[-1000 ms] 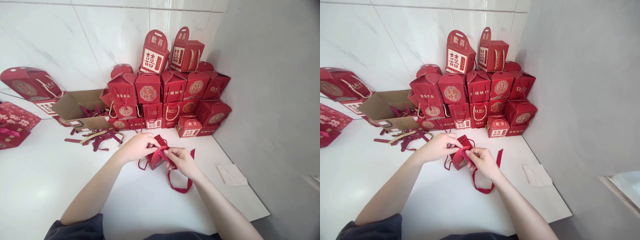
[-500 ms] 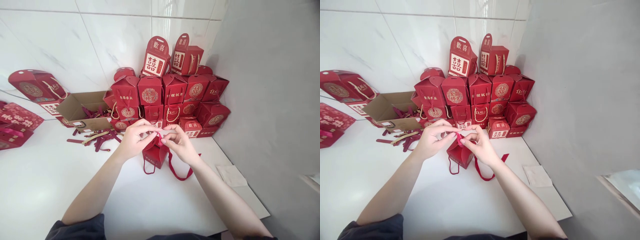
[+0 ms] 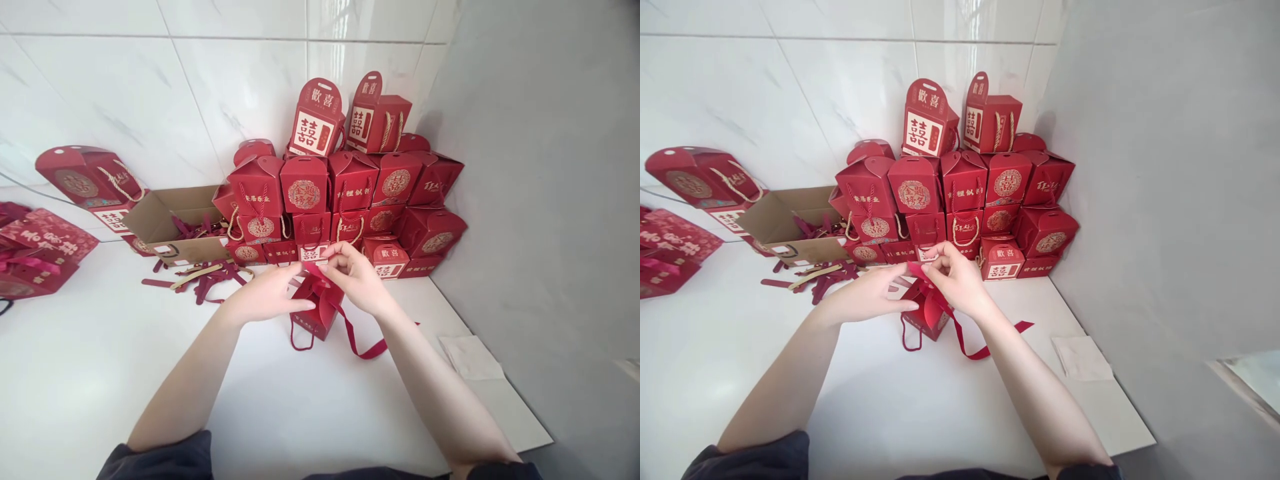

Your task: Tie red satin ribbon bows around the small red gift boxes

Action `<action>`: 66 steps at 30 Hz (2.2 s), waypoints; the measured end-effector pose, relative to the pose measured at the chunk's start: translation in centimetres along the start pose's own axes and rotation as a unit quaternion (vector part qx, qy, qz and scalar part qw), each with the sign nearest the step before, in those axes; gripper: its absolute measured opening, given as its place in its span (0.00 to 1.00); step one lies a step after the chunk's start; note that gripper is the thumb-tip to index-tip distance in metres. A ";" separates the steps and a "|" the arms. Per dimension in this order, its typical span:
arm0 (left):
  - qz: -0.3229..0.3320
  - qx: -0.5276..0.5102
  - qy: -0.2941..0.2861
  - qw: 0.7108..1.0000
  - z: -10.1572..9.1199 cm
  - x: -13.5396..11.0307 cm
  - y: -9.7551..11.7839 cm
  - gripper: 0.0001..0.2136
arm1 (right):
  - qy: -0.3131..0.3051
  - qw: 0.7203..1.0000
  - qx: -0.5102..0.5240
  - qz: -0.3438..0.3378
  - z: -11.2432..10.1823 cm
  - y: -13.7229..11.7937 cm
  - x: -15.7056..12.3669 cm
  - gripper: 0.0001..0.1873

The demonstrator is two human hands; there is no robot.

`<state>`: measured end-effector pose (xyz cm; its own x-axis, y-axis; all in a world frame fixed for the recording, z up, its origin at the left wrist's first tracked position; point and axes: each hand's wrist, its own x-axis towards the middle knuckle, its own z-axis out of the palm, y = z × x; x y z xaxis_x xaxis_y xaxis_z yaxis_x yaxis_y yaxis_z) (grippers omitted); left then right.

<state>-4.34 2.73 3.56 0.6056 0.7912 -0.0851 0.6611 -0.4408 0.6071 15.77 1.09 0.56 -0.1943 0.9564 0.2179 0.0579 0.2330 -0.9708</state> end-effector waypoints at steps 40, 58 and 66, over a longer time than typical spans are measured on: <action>-0.051 -0.047 0.067 0.995 -0.5 1.6 -2.2 0.17 | -0.018 0.999 -0.046 0.021 2.7 4.7 1.5 0.05; -0.203 0.212 0.348 0.890 -4.7 -0.2 -5.4 0.17 | -0.026 0.993 -0.071 0.090 -5.8 3.8 -3.8 0.14; -0.080 -0.018 -0.028 0.996 0.9 2.6 -2.2 0.29 | -0.031 0.990 -0.032 0.135 -2.5 6.7 -6.3 0.19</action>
<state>-3.85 5.36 1.28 0.5180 0.8251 -0.2255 0.7349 -0.2944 0.6109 19.80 -2.98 -7.06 -0.2220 0.9734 -0.0573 0.1780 -0.0173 -0.9839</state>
